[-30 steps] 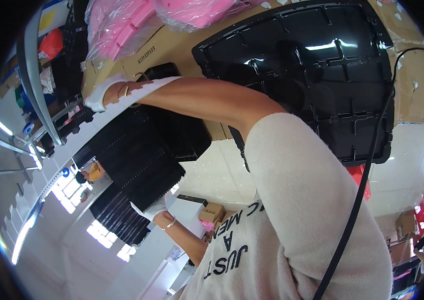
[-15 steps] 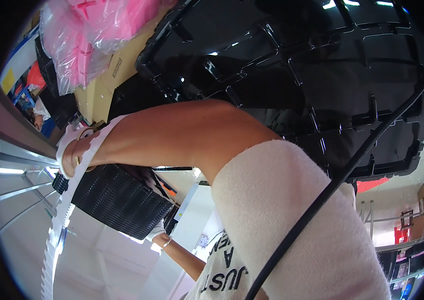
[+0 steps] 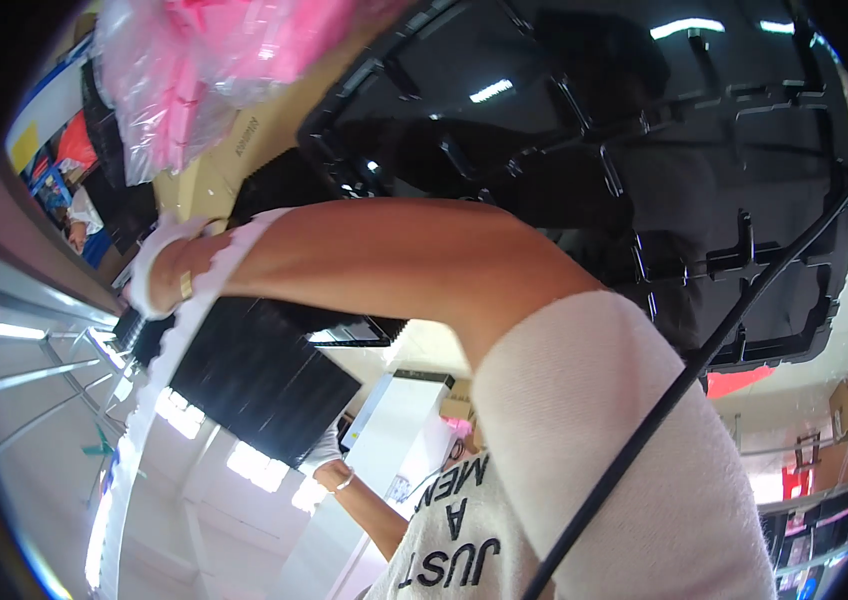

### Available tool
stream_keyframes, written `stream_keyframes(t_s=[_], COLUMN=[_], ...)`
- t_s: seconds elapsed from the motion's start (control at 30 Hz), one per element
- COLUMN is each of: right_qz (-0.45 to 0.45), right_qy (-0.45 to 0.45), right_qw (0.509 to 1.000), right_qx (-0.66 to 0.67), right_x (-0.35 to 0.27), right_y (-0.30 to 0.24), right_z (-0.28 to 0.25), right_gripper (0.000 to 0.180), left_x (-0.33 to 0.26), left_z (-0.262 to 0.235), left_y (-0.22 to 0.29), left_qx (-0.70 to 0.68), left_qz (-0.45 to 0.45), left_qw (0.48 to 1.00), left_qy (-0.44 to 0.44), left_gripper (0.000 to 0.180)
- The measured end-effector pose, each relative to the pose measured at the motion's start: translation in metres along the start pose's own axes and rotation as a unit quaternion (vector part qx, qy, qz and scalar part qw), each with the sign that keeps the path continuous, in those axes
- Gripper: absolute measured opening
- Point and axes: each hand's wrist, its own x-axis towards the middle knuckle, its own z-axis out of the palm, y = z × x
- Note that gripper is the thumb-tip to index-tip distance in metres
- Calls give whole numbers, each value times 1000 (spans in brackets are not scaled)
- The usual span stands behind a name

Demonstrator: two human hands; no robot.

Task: The person assembles plastic trays by hand, inserting pink foam grids into the plastic trays and then stacking the assembled units.

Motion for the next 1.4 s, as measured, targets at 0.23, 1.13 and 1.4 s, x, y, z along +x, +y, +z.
stream_keyframes(t_s=[0.23, 1.13, 1.4], right_qz=[112, 123, 114], right_qy=[71, 88, 190], right_qw=[990, 983, 971], right_qx=[-54, -106, -93], right_x=[-64, -56, -68], right_y=[61, 68, 80], right_z=[-32, 1, 10], right_gripper=[30, 25, 19], left_x=[-14, -46, -38], left_z=[78, 105, 96], left_y=[-38, -34, -44], left_qx=[-147, -141, -128], left_qz=[-59, -94, -88], left_qw=[987, 985, 988], left_qy=[34, 23, -21], left_gripper=[34, 53, 66])
